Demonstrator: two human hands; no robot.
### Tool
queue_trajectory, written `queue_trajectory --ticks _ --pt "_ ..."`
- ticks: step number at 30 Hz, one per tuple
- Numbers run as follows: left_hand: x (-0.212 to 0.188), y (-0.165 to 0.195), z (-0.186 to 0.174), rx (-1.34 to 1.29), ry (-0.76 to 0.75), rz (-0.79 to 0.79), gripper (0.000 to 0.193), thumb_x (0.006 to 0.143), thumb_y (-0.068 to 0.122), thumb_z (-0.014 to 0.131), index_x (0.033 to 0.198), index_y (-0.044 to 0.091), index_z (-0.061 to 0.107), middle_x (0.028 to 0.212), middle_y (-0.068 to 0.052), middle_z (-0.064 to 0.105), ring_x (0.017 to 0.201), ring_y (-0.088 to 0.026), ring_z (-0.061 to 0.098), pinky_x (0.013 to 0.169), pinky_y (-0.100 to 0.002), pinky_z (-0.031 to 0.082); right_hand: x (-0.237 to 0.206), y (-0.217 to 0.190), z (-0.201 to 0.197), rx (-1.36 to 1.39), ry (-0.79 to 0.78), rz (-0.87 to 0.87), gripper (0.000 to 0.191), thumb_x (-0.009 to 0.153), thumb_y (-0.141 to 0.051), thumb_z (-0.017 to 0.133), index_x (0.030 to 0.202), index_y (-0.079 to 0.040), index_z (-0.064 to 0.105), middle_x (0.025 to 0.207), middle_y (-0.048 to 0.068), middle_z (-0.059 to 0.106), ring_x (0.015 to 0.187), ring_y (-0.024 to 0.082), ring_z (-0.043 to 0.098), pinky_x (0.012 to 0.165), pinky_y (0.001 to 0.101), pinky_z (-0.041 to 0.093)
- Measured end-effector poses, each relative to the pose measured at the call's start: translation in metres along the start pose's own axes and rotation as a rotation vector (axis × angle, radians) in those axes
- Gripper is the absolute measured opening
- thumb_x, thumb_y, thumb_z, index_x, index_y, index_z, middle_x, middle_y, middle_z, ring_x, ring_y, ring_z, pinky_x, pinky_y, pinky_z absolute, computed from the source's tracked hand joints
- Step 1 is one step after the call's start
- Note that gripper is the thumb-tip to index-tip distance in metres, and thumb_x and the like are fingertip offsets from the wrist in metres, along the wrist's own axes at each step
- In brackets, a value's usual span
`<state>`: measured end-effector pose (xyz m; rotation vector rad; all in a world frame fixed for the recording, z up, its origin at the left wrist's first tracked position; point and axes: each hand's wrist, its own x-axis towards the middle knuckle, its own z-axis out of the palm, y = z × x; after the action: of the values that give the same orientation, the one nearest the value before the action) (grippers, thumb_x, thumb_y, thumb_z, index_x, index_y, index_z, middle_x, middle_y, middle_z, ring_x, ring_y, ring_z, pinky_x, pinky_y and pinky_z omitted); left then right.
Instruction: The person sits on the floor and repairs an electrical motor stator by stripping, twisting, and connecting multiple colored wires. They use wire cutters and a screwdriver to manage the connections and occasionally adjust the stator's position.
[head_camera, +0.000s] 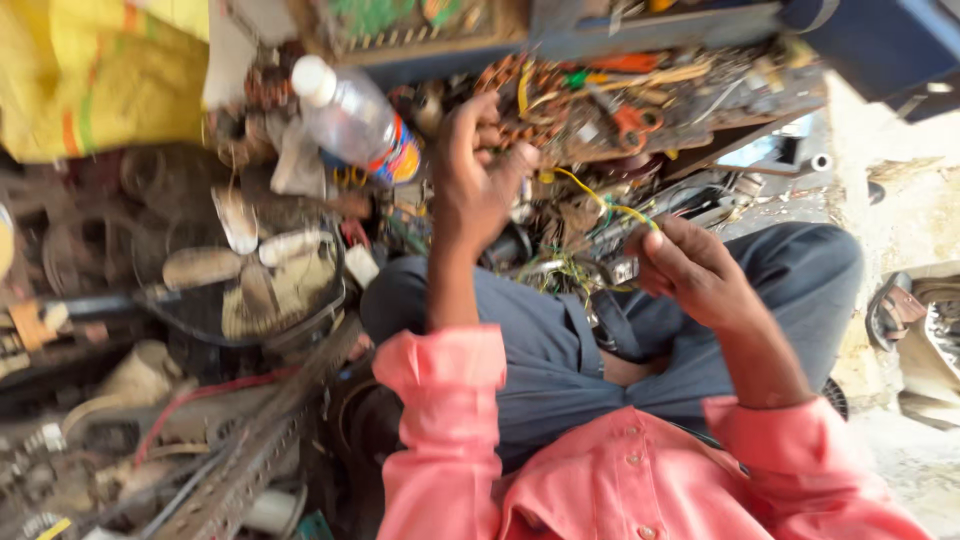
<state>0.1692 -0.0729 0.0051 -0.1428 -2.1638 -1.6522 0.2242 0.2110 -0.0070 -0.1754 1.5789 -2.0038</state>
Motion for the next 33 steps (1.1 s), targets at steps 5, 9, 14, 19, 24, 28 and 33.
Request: queue_trajectory --ticks 5,9,14,19,24,28,33 --pt "-0.123 0.056 0.088 -0.509 -0.555 0.119 0.065 0.079 0.036 0.091 0.129 0.007 0.060 0.115 -0.009 0.065 0.110 -0.021 0.062 0.103 -0.038 0.050 -0.071 -0.065 0.016 -0.049 -0.047 -0.198 0.031 0.105 -0.026 0.057 0.095 0.003 0.061 0.063 -0.001 0.049 0.054 0.010 0.044 0.050 0.0259 0.038" --pt "-0.195 0.074 0.101 -0.689 -0.837 -0.429 0.025 0.112 0.025 0.061 0.113 0.001 0.069 0.074 -0.003 0.054 0.064 -0.018 0.050 0.059 -0.033 0.041 -0.105 -0.101 0.004 -0.225 0.338 -0.517 0.025 0.111 -0.022 0.058 0.098 -0.002 0.061 0.071 0.001 0.056 0.058 0.008 0.049 0.055 0.0235 0.041" --pt "-0.208 0.102 0.042 -0.221 -0.647 0.043 0.023 0.110 0.024 0.058 0.110 0.003 0.067 0.097 -0.011 0.071 0.090 -0.024 0.073 0.076 -0.037 0.057 -0.136 -0.083 -0.003 -0.945 0.466 -0.577 0.022 0.105 -0.015 0.059 0.120 0.000 0.065 0.095 0.013 0.064 0.079 0.023 0.058 0.067 0.0365 0.046" --pt "-0.171 0.107 0.052 0.046 -0.531 0.226 0.019 0.100 0.023 0.069 0.103 0.004 0.070 0.087 -0.014 0.070 0.080 -0.034 0.071 0.070 -0.039 0.055 -0.162 -0.021 0.003 -0.601 -0.358 -0.201 0.024 0.094 -0.027 0.072 0.091 -0.003 0.075 0.080 0.012 0.077 0.073 0.028 0.072 0.067 0.0412 0.057" --pt "-0.190 0.115 0.095 -0.038 -0.882 0.206 0.012 0.102 0.018 0.066 0.103 0.006 0.067 0.092 -0.012 0.071 0.087 -0.034 0.071 0.076 -0.041 0.055 -0.163 -0.007 -0.041 0.154 0.260 -0.625 0.025 0.111 -0.022 0.061 0.098 -0.001 0.065 0.091 0.015 0.071 0.083 0.024 0.067 0.076 0.0374 0.051" --pt "-0.191 0.116 0.064 -0.083 -0.789 0.241 0.014 0.098 0.019 0.071 0.102 0.005 0.068 0.089 -0.013 0.069 0.081 -0.032 0.068 0.074 -0.040 0.053 -0.161 -0.009 -0.045 -1.058 0.292 -0.385 0.015 0.095 -0.013 0.057 0.094 -0.007 0.071 0.083 0.012 0.072 0.077 0.023 0.065 0.069 0.0378 0.052" --pt "-0.160 0.095 0.070 -0.015 -0.538 0.252 0.008 0.091 0.017 0.075 0.095 0.012 0.071 0.083 -0.009 0.069 0.075 -0.026 0.069 0.072 -0.037 0.055 -0.176 -0.016 -0.026 0.136 -0.316 -0.076 0.021 0.086 -0.008 0.064 0.101 0.001 0.075 0.080 0.011 0.073 0.066 0.024 0.067 0.060 0.0376 0.052"
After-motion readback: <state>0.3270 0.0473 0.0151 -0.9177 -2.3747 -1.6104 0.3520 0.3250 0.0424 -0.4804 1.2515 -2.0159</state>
